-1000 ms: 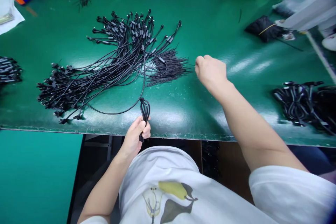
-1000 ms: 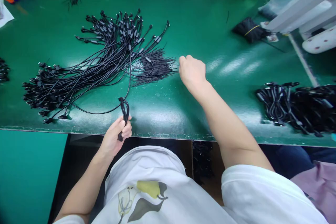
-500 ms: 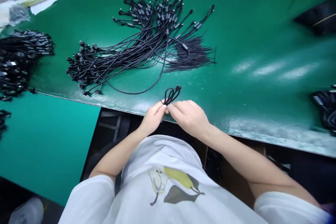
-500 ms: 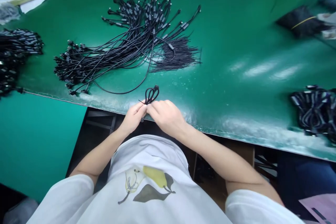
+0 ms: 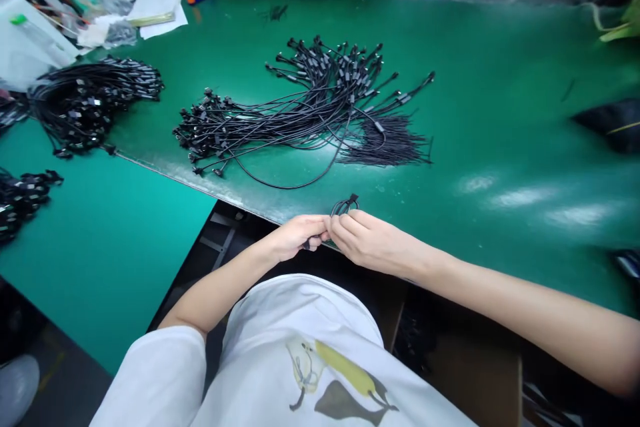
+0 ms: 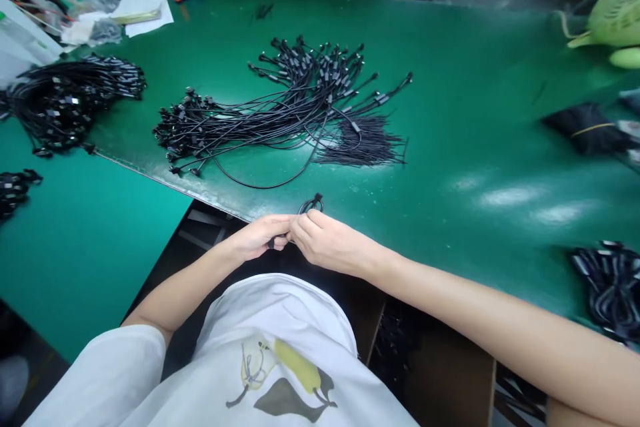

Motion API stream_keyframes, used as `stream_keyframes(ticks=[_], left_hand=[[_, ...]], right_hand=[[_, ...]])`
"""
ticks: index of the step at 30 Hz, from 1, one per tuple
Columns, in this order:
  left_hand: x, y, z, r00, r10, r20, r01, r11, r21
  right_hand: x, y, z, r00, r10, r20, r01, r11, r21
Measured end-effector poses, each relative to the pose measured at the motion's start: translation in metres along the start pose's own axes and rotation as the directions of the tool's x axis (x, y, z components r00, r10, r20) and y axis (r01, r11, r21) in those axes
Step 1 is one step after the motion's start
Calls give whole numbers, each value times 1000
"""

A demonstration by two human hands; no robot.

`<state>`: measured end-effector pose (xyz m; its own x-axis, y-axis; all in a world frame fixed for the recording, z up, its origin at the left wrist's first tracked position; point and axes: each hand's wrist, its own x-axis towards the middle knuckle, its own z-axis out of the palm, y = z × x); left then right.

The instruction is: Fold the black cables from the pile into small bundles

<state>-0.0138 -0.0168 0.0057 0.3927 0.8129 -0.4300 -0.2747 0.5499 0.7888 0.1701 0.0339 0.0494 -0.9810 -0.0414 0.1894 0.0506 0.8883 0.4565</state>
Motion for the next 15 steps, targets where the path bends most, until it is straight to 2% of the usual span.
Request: stream_keyframes(ticks=[3,7,9,12,14,15], left_hand=[[0,-5,3,999,-43,-4,43,999,-4],[5,-14,11,992,-14,-126,5,997,-74],[8,-15,12,974,39,-223,-75,986,-151],[12,-10,10,925,123,-360,-229,936,-269],[12,-5,5,901,183,-394,-312,904,-293],[10,-2,2,890,230,-394,-355,891,-282]], right_hand=[[2,-5,2,998,-55,26,56,998,-11],[8,-5,8,993,-54,104,58,998,-29],[14,-2,13,993,18,113,-20,1000,10],[23,2,19,973,196,121,-215,961,173],[29,3,23,920,363,150,-392,860,327],[31,2,25,872,458,170,-485,769,417]])
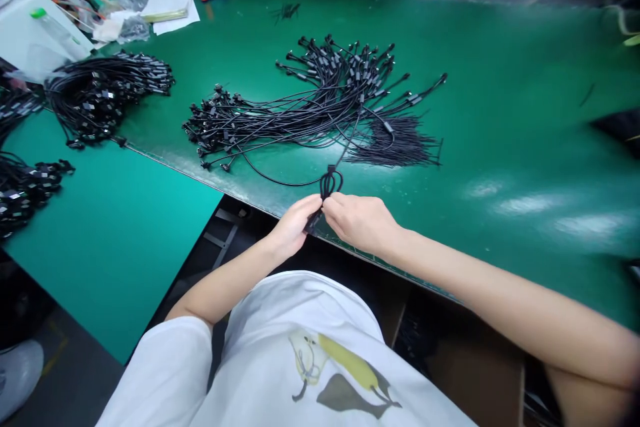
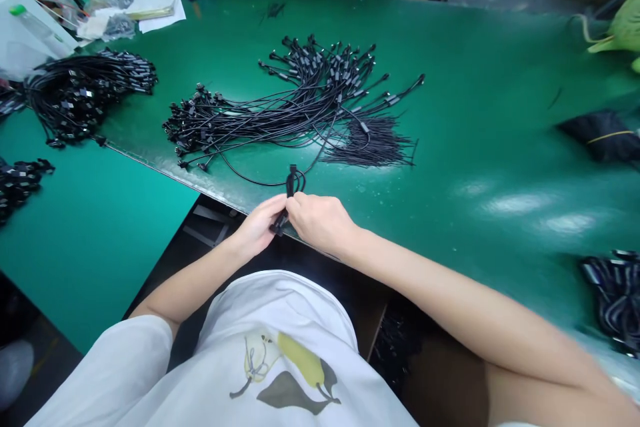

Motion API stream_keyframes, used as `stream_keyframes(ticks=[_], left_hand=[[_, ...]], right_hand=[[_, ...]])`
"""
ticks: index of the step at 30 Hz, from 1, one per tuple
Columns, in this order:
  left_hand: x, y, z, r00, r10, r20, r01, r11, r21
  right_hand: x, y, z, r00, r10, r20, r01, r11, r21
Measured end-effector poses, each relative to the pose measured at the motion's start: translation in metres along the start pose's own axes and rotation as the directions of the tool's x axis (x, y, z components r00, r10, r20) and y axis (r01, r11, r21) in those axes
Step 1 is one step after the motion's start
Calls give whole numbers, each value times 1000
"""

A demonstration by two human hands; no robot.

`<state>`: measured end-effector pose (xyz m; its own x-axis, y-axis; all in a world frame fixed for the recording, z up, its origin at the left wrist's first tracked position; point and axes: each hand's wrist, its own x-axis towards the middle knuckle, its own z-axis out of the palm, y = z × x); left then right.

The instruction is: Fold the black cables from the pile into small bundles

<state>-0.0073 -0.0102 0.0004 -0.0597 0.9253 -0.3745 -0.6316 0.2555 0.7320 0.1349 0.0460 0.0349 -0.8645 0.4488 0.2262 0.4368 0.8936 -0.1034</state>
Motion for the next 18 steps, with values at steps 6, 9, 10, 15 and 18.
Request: stream_keyframes(ticks=[6,9,10,15,18], left_hand=[[-8,13,-16,901,346,260,-430,781,452],[-12,9,-20,833,341,436,-554,503,664],[-12,7,-21,814,354,460,-578,421,699],[-4,-2,-22,856,315,410,-513,417,751],[-1,3,-21,930,138,342,-305,807,505]], right_hand=[[0,3,14,872,464,155,-404,505,763],[-9,4,19,834,529,159,-421,423,802],[-12,3,19,836,535,119,-407,459,790],[-27,-10,9,888,396,-233,-202,792,576],[-31,-18,6,945,185,-271,-66,916,395]])
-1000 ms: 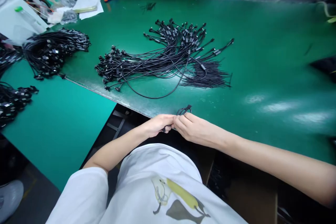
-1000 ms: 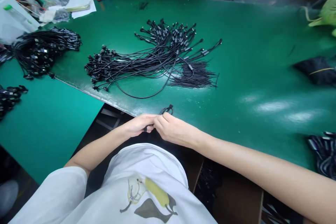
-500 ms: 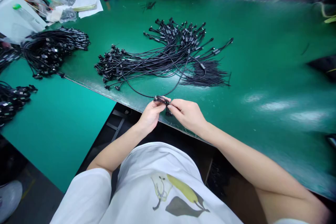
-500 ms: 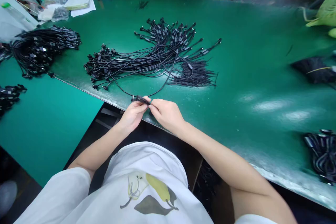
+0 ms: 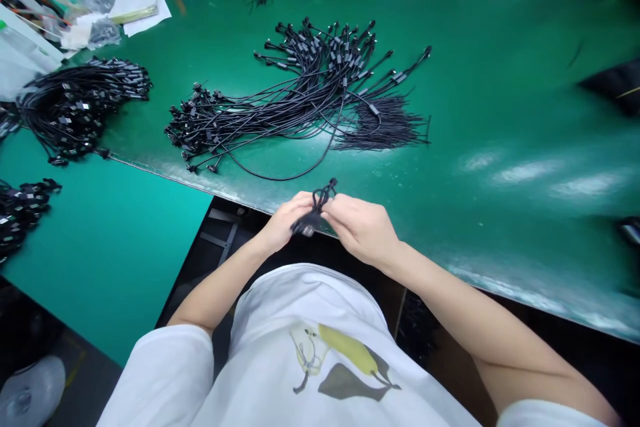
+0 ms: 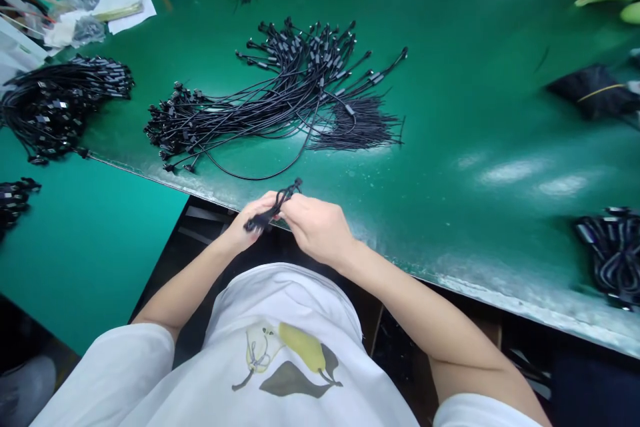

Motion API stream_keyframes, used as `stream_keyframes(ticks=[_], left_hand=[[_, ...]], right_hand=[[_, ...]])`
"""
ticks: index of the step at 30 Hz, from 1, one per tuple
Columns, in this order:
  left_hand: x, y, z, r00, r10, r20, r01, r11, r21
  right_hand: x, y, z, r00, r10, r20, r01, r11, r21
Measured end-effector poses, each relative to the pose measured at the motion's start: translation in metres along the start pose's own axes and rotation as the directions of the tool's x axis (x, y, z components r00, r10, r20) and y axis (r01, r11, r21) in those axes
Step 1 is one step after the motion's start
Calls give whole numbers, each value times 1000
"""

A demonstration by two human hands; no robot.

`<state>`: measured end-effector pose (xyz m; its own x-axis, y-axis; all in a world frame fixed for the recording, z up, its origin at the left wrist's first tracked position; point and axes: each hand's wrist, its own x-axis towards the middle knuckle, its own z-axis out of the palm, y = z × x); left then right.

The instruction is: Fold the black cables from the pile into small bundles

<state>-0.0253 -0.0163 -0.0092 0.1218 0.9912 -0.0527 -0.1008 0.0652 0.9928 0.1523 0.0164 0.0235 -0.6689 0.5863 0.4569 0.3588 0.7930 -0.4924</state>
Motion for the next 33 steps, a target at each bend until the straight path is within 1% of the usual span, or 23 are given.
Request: stream_keyframes(ticks=[1,2,3,4,5,7,9,10,11,13,14,16,18,20,21,22,23,25,26,28,30,32,33], left_hand=[[0,4,-1,999,-42,6,43,989,-142],[-1,10,-3,998,-60,-1,58,971,-230],[-2,16,-5,999,-51,-17,45,965,-260],[-5,22,-6,999,-26,-24,19,970,-240],[-7,27,-6,1000,8,-8,-10,984,-180],[-12,30,-5,996,45,72,-45,999,3],[-15,24,0,993,13,115,-29,991,132],[-15,19,3,994,-17,109,1,989,149],[-14,13,6,995,-50,86,40,991,125],[-10,4,11,993,-111,33,112,994,-9],[-9,1,12,992,-128,20,129,989,-77],[-7,1,12,990,-136,42,140,980,-141],[-7,3,11,985,-144,99,153,984,-96],[-8,5,11,985,-145,97,149,988,-37],[-8,5,12,989,-135,67,137,990,-31],[-8,5,13,993,-117,31,119,992,-41],[-8,5,14,995,-96,1,96,994,-61],[-8,7,17,998,-58,-26,55,993,-104],[-7,8,18,999,-40,-30,36,992,-122],[-7,12,21,1000,-4,-27,0,989,-149],[-8,16,23,1000,23,-17,-25,988,-153],[-9,21,21,999,35,12,-34,993,-109],[-9,23,18,999,34,25,-32,998,-55]], right_hand=[[-1,0,1,999,-27,47,27,1000,-14],[-1,1,3,995,-26,93,26,1000,-6],[-1,3,4,992,0,129,-2,1000,19],[-1,7,6,988,45,149,-54,997,57],[0,11,7,983,103,151,-118,988,101],[2,18,6,969,220,109,-237,955,177],[3,22,4,956,288,50,-292,932,216],[3,21,2,954,297,37,-298,928,224],[3,19,1,956,293,38,-293,928,230],[1,14,-3,962,267,62,-274,929,247],[0,12,-4,962,261,77,-272,927,259],[-2,9,-7,959,263,103,-282,915,288],[-4,8,-7,954,269,136,-298,904,307],[-5,8,-6,954,257,152,-288,928,238],[-5,7,-5,960,245,137,-264,954,144],[-4,5,-3,967,231,105,-233,972,10],[-4,3,-2,976,211,60,-200,969,-147],[-2,0,0,987,159,-30,-157,896,-416],[-1,-1,2,989,136,-57,-146,859,-491],[-1,-2,5,992,108,-63,-125,836,-534],[-3,0,9,993,114,-43,-120,850,-513],[-7,4,12,992,119,-32,-118,860,-497],[-9,6,13,992,119,-33,-119,858,-499]])
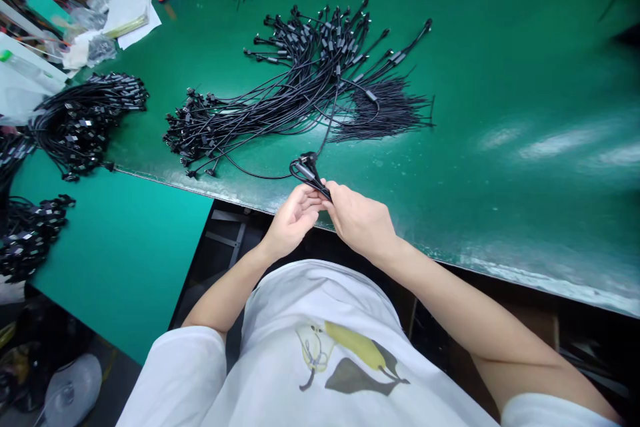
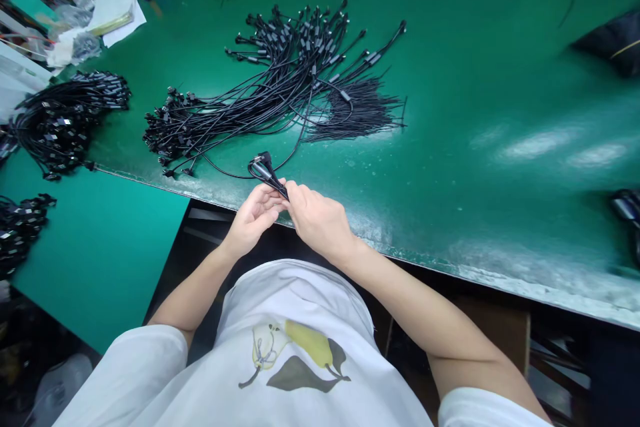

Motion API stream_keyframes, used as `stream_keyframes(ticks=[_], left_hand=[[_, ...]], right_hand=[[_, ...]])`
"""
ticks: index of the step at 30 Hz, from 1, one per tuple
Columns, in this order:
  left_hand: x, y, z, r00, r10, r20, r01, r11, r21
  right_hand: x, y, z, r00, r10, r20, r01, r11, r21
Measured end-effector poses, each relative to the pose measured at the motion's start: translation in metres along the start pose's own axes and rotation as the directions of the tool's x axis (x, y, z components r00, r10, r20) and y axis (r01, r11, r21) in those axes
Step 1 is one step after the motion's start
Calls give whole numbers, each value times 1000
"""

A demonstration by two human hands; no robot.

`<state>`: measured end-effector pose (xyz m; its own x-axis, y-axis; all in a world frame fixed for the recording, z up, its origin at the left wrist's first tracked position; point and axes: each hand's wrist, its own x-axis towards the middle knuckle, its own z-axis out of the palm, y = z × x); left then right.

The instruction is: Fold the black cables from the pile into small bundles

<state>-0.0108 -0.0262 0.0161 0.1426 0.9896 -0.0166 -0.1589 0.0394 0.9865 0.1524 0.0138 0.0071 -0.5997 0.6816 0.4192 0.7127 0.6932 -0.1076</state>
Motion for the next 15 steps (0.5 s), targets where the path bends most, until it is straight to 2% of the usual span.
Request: stream_keyframes(ticks=[2,5,7,9,11,13,15], left_hand=[[0,6,-10,999,35,-41,-28,988,151],[2,18,-31,960,236,-147,-153,890,428],[5,26,-43,927,370,-68,-257,755,604],[9,32,-49,903,421,83,-345,596,725],[14,35,-49,880,441,175,-393,472,789],[18,35,-45,866,466,181,-386,394,834],[21,32,-39,866,486,120,-323,359,876]], right_hand=[[-3,5,2,1000,2,-4,-2,1000,-25],[-4,15,2,1000,11,3,-10,996,-90],[-5,20,3,1000,-26,14,27,996,-84],[-6,23,5,997,-69,24,70,997,-42],[-6,25,6,996,-79,28,80,997,-20],[-6,26,6,997,-67,35,67,997,-27],[-6,26,5,998,-46,31,47,998,-32]])
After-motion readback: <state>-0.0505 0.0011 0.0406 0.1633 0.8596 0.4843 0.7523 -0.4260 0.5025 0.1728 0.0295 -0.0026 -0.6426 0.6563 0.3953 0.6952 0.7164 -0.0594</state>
